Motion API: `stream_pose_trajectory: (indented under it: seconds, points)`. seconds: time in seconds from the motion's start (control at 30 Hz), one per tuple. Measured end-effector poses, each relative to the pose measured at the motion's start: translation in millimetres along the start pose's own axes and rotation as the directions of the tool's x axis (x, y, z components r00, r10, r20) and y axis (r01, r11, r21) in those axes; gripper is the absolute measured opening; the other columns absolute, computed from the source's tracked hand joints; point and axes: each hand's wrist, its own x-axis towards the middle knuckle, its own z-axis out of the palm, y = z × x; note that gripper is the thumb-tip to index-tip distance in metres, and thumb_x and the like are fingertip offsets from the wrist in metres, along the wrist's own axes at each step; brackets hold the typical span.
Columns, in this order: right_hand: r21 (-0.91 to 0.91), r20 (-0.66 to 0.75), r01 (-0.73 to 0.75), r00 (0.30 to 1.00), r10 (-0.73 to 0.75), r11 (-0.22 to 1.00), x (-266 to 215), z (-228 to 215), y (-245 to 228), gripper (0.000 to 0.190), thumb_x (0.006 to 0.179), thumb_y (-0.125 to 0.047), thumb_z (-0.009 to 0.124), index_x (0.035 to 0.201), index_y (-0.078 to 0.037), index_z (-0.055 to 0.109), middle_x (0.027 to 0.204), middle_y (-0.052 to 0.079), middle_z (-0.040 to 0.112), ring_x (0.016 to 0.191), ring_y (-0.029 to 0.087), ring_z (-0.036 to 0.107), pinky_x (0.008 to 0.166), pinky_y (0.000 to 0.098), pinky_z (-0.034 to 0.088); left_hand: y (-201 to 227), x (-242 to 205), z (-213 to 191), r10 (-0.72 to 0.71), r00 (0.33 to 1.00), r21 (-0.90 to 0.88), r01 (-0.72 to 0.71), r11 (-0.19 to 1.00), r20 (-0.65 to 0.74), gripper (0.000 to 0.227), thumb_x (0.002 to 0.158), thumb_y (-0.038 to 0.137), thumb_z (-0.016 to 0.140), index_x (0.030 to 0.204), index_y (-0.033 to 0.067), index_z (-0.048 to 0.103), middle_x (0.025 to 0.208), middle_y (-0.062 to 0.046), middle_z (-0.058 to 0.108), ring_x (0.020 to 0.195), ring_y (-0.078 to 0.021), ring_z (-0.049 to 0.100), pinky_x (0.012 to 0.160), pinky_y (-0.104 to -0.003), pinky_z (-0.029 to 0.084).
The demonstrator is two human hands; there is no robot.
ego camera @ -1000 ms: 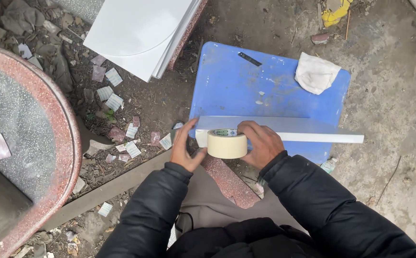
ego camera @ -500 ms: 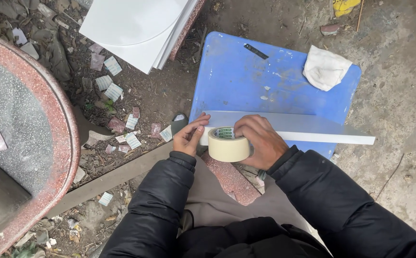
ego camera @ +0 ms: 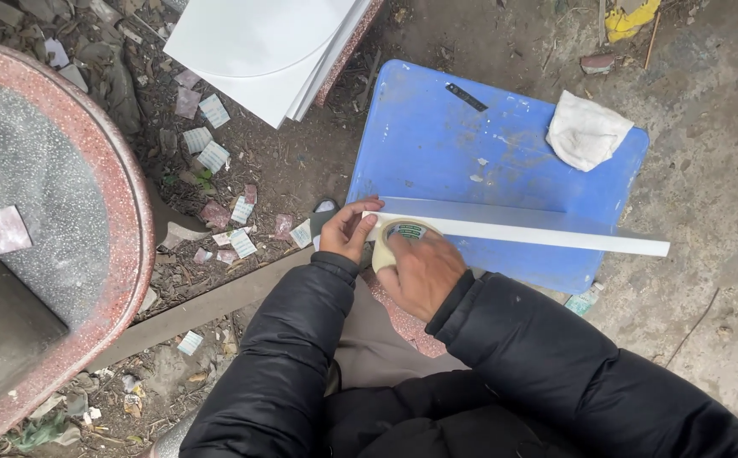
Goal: Applying masking tape to the edges of white panels on a small work stool.
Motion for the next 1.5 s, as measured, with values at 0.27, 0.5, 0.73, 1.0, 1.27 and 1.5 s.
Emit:
stream_pose_trajectory:
  seconds: [0.27,0.5,0.73,1.0,1.27,1.5]
  points:
    - [0.003,0.044,-0.226,0.973,0.226,0.974,-13.0,-67.4,5.9,0.058,0.116,-0.061,0.057,0.108,-0.011,0.084,0.074,0.02,0.082,0.078,0.044,0.084,0.079,0.0539,0.064,-9.7,-12.1,-4.0,0.027,0.999,0.033,-0.026,0.999,-0.042,0.023,0.117,0.015,0.076,0.134,0.0014,0.084,0.134,-0.02,0.086,0.148,-0.0413,0.07,0.126,-0.055,0.059]
    - [-0.139,0.115,-0.351,0.923,0.367,0.926,-48.9,-96.7,55.1,0.065,0.117,-0.063,0.06,0.117,-0.007,0.092,0.087,0.024,0.09,0.093,0.046,0.09,0.088,0.0558,0.067,2.6,-15.6,-2.8,0.098,0.993,0.052,-0.095,0.994,-0.065,0.023,0.118,0.018,0.076,0.132,0.0007,0.085,0.131,-0.021,0.085,0.143,-0.0411,0.074,0.123,-0.056,0.062]
    - [-0.219,-0.094,-0.435,0.9,0.425,0.873,-140.2,-108.0,154.7,0.062,0.104,-0.072,0.076,0.101,-0.012,0.093,0.086,0.019,0.091,0.092,0.047,0.088,0.09,0.0584,0.069,21.5,-14.2,-8.8,0.157,0.986,0.113,-0.151,0.982,-0.05,0.023,0.119,0.016,0.074,0.129,-0.0015,0.085,0.126,-0.022,0.085,0.138,-0.043,0.077,0.119,-0.058,0.063]
    - [-0.448,-0.289,-0.529,0.849,0.443,0.721,-259.0,-121.9,291.3,0.074,0.084,-0.093,0.077,0.105,-0.024,0.096,0.076,0.004,0.086,0.07,0.025,0.082,0.071,0.0399,0.067,47.3,-20.1,-11.7,0.107,0.992,0.253,-0.088,0.963,-0.062,0.031,0.117,0.034,0.072,0.127,0.0069,0.084,0.137,-0.021,0.085,0.134,-0.0356,0.081,0.121,-0.048,0.065]
    - [-0.411,-0.265,-0.416,0.906,0.331,0.811,-280.3,-144.5,297.1,0.067,0.09,-0.083,0.081,0.075,-0.018,0.08,0.057,0.003,0.07,0.053,0.025,0.066,0.058,0.0441,0.054,55.2,-15.1,-10.9,0.223,0.975,0.244,-0.215,0.946,-0.002,0.019,0.122,0.017,0.067,0.124,0.0024,0.079,0.13,-0.02,0.081,0.135,-0.038,0.08,0.129,-0.051,0.062]
    - [-0.395,-0.247,-0.569,0.822,0.513,0.721,-308.2,-149.0,342.9,0.059,0.094,-0.082,0.076,0.087,-0.025,0.09,0.064,-0.002,0.075,0.062,0.022,0.071,0.066,0.0353,0.057,47.4,-15.6,-17.3,0.211,0.977,0.237,-0.198,0.951,-0.032,0.017,0.122,0.016,0.069,0.125,0.0031,0.08,0.132,-0.021,0.081,0.135,-0.0382,0.08,0.128,-0.051,0.063]
